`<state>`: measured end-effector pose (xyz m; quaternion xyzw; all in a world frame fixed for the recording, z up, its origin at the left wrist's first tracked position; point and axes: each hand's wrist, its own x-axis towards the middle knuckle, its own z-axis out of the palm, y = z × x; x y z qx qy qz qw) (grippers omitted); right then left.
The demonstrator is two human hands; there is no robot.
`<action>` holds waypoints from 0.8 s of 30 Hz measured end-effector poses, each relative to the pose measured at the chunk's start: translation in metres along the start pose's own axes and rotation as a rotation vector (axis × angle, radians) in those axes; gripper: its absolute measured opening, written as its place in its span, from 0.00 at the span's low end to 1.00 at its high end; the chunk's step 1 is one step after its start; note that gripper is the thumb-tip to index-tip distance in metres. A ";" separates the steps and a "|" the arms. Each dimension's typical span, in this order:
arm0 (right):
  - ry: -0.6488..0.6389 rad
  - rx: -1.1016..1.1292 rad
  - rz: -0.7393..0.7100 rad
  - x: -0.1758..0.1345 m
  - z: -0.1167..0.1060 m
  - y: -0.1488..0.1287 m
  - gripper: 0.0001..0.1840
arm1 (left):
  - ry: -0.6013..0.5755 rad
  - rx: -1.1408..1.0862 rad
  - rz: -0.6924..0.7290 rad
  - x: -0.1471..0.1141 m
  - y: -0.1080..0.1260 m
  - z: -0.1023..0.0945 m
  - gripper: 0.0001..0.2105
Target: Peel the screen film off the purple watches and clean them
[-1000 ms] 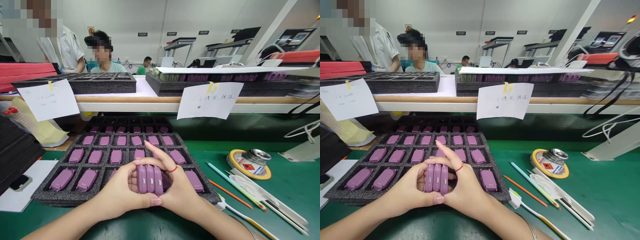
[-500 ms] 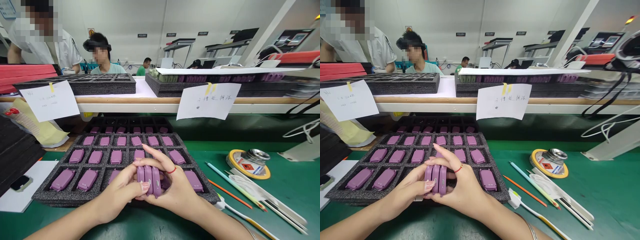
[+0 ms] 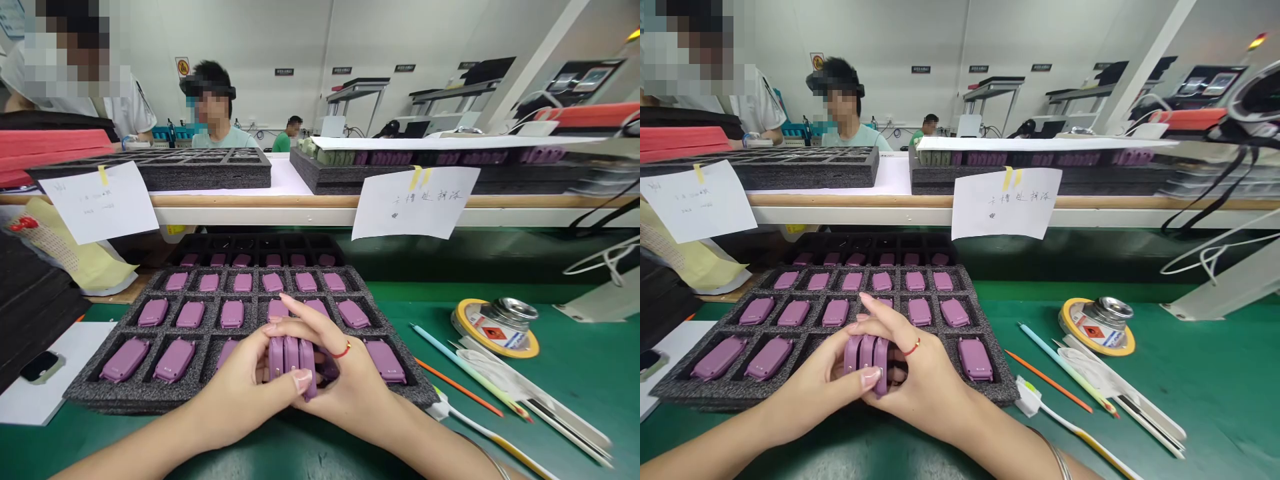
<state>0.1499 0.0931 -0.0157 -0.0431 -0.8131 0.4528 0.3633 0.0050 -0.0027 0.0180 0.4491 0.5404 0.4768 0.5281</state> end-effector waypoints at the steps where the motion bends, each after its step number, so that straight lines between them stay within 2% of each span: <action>1: -0.005 -0.016 -0.018 0.000 0.000 0.001 0.49 | 0.004 0.024 -0.002 0.000 -0.001 0.000 0.23; 5: -0.027 -0.131 -0.119 0.002 -0.001 -0.001 0.48 | 0.064 0.137 -0.001 0.002 -0.003 0.000 0.24; 8: -0.077 -0.237 -0.204 0.002 -0.004 -0.006 0.50 | 0.107 0.195 0.066 0.003 -0.001 0.001 0.21; 10: -0.087 -0.222 -0.198 0.001 -0.008 -0.010 0.53 | 0.136 0.205 0.118 0.002 0.001 0.002 0.22; 12: -0.049 -0.082 -0.097 0.001 -0.011 -0.010 0.50 | 0.180 0.219 0.155 0.001 0.001 0.004 0.22; 16: 0.075 0.302 0.207 0.004 -0.012 -0.003 0.34 | 0.238 0.308 0.189 -0.001 0.000 0.007 0.19; 20: 0.098 0.464 0.338 0.007 -0.010 0.001 0.33 | 0.239 0.353 0.265 0.000 -0.003 0.008 0.17; 24: 0.057 0.478 0.404 0.010 -0.010 -0.002 0.35 | 0.198 0.375 0.348 0.000 -0.005 0.008 0.16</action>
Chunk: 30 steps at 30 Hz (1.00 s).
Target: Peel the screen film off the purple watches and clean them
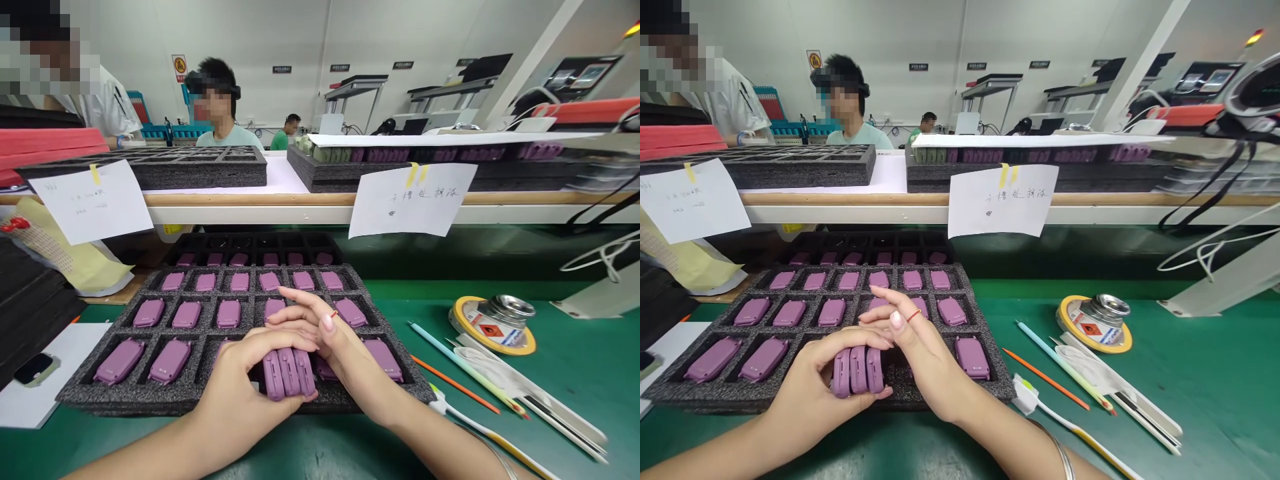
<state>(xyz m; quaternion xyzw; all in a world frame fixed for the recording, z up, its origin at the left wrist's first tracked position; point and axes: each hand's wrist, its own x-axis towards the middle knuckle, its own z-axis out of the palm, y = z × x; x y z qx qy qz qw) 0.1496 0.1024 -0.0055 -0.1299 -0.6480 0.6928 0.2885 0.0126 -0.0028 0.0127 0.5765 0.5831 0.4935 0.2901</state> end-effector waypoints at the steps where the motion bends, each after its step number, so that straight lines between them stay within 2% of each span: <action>1: 0.000 -0.012 0.011 0.000 0.000 -0.002 0.36 | -0.003 0.007 0.013 0.000 -0.001 0.000 0.16; 5: -0.006 -0.106 0.039 0.001 0.001 -0.006 0.41 | 0.015 0.050 0.055 -0.002 -0.003 0.001 0.17; 8: -0.069 -0.107 0.083 0.000 0.001 -0.006 0.46 | 0.038 0.035 0.101 -0.002 -0.005 0.002 0.15; 12: -0.104 -0.076 0.127 -0.001 0.001 -0.006 0.57 | 0.003 0.007 0.200 -0.001 -0.008 0.001 0.10; 15: -0.083 -0.038 0.109 -0.001 0.003 -0.005 0.61 | -0.036 0.022 0.197 -0.001 -0.009 0.000 0.10; 17: -0.056 -0.018 0.051 -0.002 0.005 -0.005 0.61 | -0.042 0.036 0.130 -0.003 -0.009 0.000 0.18; 19: -0.007 -0.042 -0.037 -0.003 0.007 -0.004 0.59 | -0.033 -0.020 0.011 -0.004 -0.008 0.000 0.37; 21: 0.020 -0.091 -0.119 -0.004 0.007 -0.002 0.58 | -0.044 -0.201 -0.133 -0.003 -0.006 -0.002 0.56; 22: 0.022 -0.118 -0.155 -0.004 0.007 -0.001 0.57 | -0.061 -0.315 -0.201 -0.002 -0.006 -0.003 0.60; 23: 0.018 -0.148 -0.188 -0.004 0.006 0.000 0.56 | -0.086 -0.422 -0.258 0.000 -0.006 -0.004 0.61; 25: 0.012 -0.213 -0.239 -0.004 0.005 0.003 0.52 | -0.140 -0.544 -0.328 0.004 -0.005 -0.006 0.52; 28: 0.018 -0.313 -0.290 -0.004 0.003 0.005 0.50 | -0.211 -0.528 -0.376 0.009 -0.003 -0.009 0.34; 30: 0.021 -0.366 -0.319 -0.005 0.003 0.006 0.50 | -0.227 -0.488 -0.394 0.010 -0.002 -0.010 0.30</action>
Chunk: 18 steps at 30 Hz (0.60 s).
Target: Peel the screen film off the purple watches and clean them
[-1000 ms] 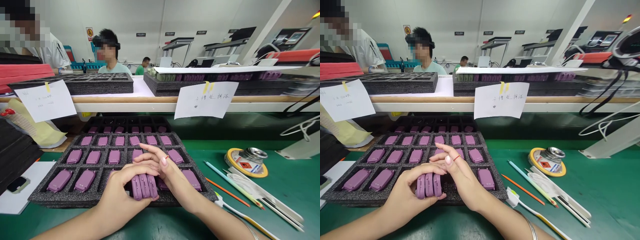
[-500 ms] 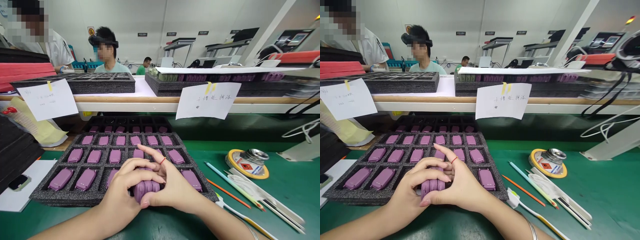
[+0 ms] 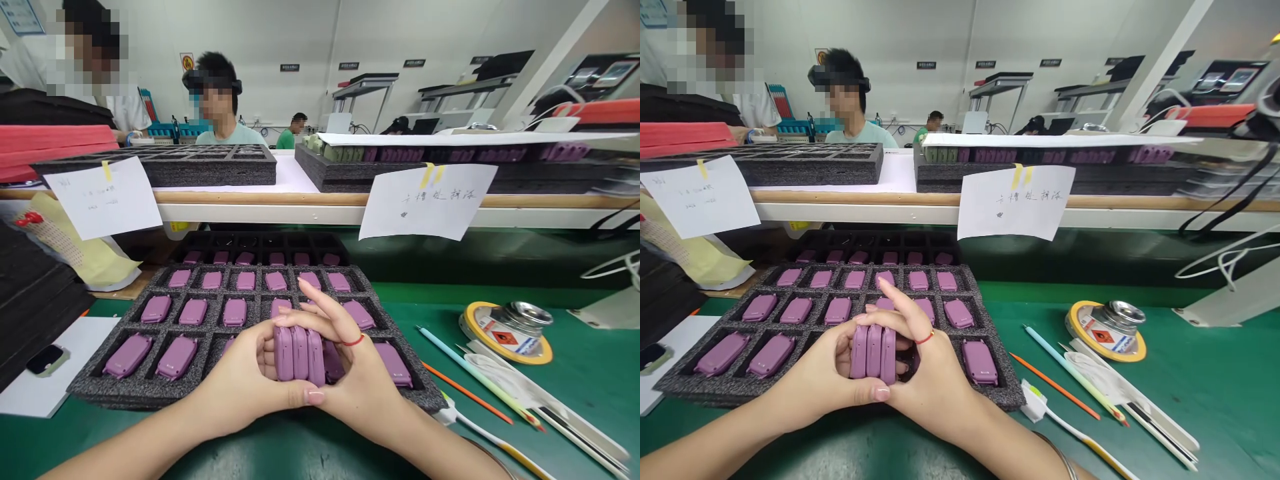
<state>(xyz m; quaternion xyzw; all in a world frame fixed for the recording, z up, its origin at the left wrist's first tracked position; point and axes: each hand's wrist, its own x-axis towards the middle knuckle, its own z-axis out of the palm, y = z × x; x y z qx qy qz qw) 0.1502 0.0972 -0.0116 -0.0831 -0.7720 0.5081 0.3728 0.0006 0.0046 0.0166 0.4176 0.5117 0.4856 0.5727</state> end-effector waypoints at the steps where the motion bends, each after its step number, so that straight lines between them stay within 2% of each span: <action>1: -0.004 -0.012 -0.009 0.000 0.000 0.000 0.50 | -0.001 0.009 -0.009 0.000 0.000 0.000 0.29; 4: -0.012 0.002 -0.019 -0.001 0.001 0.000 0.48 | -0.005 0.017 -0.015 -0.001 0.000 -0.001 0.30; 10: -0.013 -0.007 -0.005 -0.003 0.003 -0.002 0.54 | -0.022 0.019 0.004 0.000 -0.002 -0.002 0.28; 18: -0.008 -0.023 -0.001 -0.002 0.003 -0.005 0.54 | -0.032 0.040 0.022 -0.001 0.000 -0.003 0.27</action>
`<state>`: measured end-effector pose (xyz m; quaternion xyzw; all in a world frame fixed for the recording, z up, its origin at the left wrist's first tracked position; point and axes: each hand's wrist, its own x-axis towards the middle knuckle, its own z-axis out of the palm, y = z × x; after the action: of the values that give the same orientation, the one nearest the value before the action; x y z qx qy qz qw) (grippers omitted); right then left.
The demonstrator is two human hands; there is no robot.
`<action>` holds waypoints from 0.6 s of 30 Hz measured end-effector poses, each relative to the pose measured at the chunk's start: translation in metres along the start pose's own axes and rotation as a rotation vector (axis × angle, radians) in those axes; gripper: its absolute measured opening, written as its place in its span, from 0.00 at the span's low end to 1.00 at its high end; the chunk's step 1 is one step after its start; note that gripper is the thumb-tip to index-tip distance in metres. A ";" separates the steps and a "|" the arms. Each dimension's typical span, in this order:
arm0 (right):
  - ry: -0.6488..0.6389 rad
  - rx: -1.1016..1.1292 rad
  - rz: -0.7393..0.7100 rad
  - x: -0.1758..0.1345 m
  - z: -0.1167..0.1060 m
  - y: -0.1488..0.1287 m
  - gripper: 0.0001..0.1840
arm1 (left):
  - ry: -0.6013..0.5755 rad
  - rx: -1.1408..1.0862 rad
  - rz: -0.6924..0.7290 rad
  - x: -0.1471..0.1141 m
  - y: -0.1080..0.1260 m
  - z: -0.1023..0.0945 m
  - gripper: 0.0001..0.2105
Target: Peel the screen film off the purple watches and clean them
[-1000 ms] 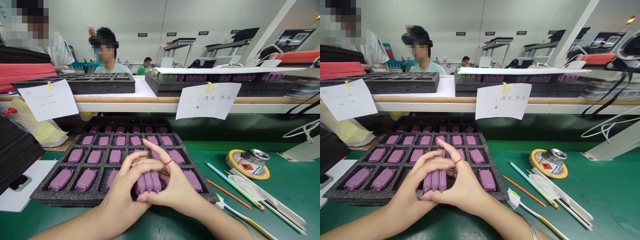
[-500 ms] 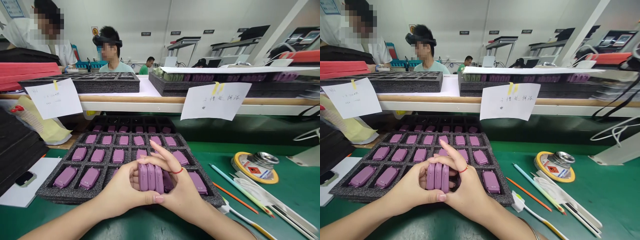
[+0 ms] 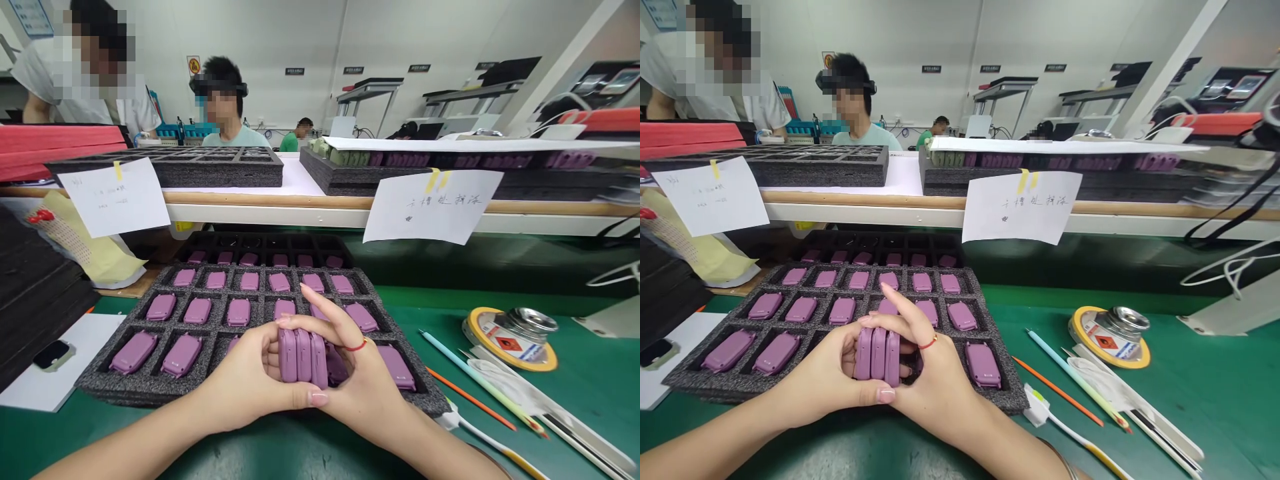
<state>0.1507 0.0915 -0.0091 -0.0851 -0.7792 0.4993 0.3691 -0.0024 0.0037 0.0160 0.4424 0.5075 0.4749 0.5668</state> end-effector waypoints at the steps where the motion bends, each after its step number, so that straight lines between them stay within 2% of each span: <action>1: 0.000 -0.003 -0.003 0.000 0.000 0.000 0.54 | -0.003 -0.003 0.002 0.000 0.000 0.000 0.27; 14: -0.009 -0.001 -0.019 -0.002 0.000 0.004 0.54 | 0.020 0.026 -0.014 0.001 -0.004 0.000 0.29; 18: -0.015 0.015 -0.041 -0.002 0.000 0.007 0.51 | 0.062 0.024 0.005 0.001 -0.005 0.002 0.30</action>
<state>0.1510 0.0938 -0.0157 -0.0625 -0.7798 0.4981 0.3740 0.0002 0.0039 0.0108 0.4355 0.5293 0.4838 0.5442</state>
